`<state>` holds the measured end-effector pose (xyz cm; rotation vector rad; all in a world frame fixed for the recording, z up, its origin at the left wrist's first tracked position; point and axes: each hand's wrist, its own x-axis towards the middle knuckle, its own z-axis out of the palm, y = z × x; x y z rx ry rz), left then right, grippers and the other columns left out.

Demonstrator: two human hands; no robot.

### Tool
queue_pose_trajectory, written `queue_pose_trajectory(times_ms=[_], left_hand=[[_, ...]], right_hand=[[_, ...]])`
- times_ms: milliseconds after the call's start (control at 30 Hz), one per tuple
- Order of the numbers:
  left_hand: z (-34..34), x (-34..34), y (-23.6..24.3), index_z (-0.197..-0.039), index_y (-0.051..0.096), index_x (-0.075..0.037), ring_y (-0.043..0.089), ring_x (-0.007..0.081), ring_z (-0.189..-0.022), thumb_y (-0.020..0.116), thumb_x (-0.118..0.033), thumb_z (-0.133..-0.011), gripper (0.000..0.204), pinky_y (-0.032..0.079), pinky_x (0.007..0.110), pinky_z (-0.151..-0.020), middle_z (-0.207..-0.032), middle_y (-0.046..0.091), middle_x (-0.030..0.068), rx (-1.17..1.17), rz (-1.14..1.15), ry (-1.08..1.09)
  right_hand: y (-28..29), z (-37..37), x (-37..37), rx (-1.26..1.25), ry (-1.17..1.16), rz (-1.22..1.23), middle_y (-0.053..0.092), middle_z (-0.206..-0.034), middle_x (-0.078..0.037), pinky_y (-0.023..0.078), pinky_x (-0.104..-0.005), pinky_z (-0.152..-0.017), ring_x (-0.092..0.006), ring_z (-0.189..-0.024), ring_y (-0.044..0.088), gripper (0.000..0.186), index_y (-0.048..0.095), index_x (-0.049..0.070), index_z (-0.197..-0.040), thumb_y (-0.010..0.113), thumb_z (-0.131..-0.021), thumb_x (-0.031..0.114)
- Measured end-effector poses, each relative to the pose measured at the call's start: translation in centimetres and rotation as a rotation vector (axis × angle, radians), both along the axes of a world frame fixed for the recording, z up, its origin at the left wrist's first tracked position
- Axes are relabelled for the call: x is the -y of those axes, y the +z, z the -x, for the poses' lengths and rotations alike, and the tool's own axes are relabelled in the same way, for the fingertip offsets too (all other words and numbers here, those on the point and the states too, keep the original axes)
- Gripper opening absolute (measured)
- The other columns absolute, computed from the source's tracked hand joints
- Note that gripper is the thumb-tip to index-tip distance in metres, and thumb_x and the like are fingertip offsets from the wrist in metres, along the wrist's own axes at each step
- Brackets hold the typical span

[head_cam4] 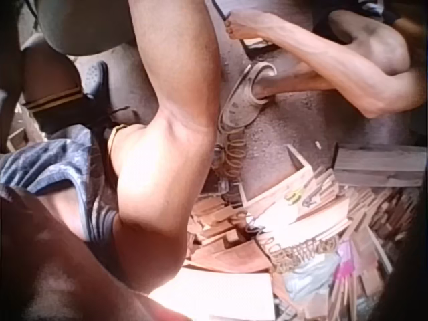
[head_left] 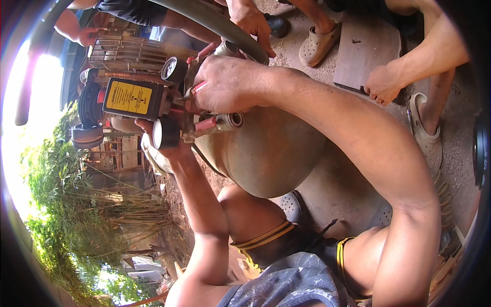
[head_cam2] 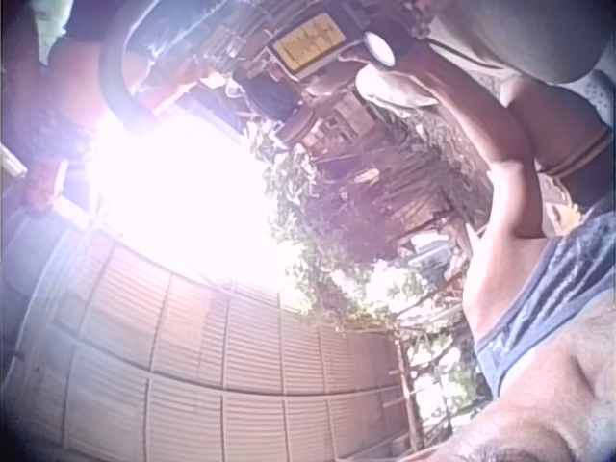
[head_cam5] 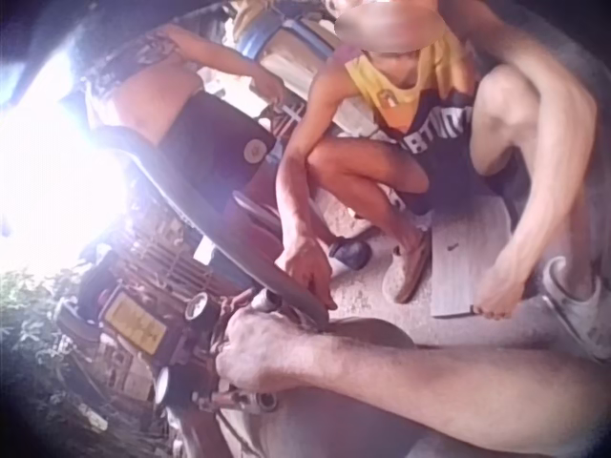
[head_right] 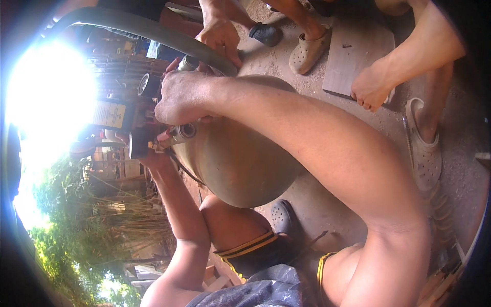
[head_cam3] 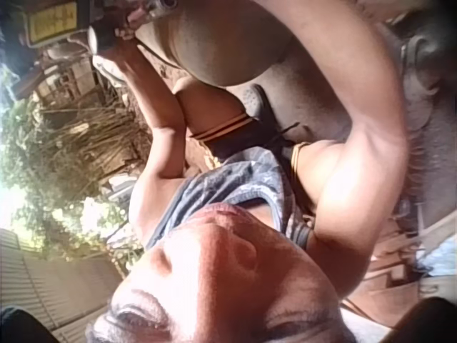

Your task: Assembling and checking the pressure regulator manifold on an air compressor tank.

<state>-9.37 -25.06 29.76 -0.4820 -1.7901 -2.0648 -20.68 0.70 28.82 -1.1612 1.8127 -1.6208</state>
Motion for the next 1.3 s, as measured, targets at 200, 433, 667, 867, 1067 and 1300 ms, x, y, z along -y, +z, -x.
queue_pose_trajectory(times_ms=[200,433,667,867,1067,1300], left_hand=[[1.7,1.4,0.1,-0.152,0.037,-0.002,0.055,0.0350,-0.127,0.067,-0.061,-0.092,0.090,0.054,0.055,-0.103,-0.144,0.049,0.0152,-0.025,-0.074,-0.001],[2.4,2.1,0.0,-0.149,0.044,-0.010,0.055,0.0328,-0.123,0.084,-0.054,-0.080,0.091,0.053,0.052,-0.105,-0.139,0.050,0.0121,-0.041,-0.119,-0.279],[1.7,4.6,-0.5,-0.149,0.044,-0.005,0.056,0.0309,-0.123,0.083,-0.057,-0.079,0.095,0.052,0.050,-0.106,-0.137,0.053,0.0138,-0.003,-0.078,0.057],[0.7,3.4,-0.4,-0.152,0.041,-0.002,0.053,0.0364,-0.131,0.079,-0.058,-0.084,0.095,0.048,0.054,-0.109,-0.144,0.053,0.0188,0.024,0.075,0.162],[0.3,2.5,-0.5,-0.153,0.039,-0.002,0.053,0.0377,-0.132,0.078,-0.056,-0.087,0.094,0.047,0.055,-0.110,-0.145,0.054,0.0208,0.047,-0.015,0.147],[0.5,5.1,-0.7,-0.151,0.044,-0.005,0.060,0.0300,-0.125,0.067,-0.062,-0.093,0.084,0.050,0.048,-0.108,-0.141,0.059,0.0145,0.006,0.169,0.210]], right_hand=[[-0.4,0.3,0.6,-0.089,-0.041,-0.009,0.075,-0.096,-0.019,0.055,-0.0412,-0.086,-0.0309,-0.094,0.073,0.034,0.078,0.004,-0.100,0.070,-0.092,0.036],[-0.2,1.2,0.5,-0.018,0.092,0.075,0.075,-0.089,-0.015,0.054,-0.0386,-0.079,-0.0242,-0.086,0.071,0.033,0.077,-0.001,-0.100,0.071,-0.091,0.030],[-0.2,1.5,0.2,0.202,0.204,0.119,0.066,-0.077,-0.004,0.048,-0.0327,-0.066,-0.0139,-0.072,0.059,0.027,0.076,-0.002,-0.096,0.072,-0.090,0.024],[0.2,2.4,0.9,0.171,0.286,0.141,0.063,-0.074,-0.002,0.046,-0.0326,-0.064,-0.0127,-0.068,0.055,0.022,0.076,0.000,-0.091,0.074,-0.090,0.022],[-1.0,1.8,0.0,0.304,0.203,0.118,0.066,-0.077,-0.004,0.050,-0.0359,-0.070,-0.0157,-0.071,0.057,0.023,0.077,-0.001,-0.094,0.075,-0.090,0.022],[-0.3,1.8,0.2,0.401,0.239,0.186,0.071,-0.085,-0.006,0.052,-0.0346,-0.069,-0.0128,-0.077,0.062,0.023,0.076,-0.003,-0.095,0.075,-0.090,0.019]])
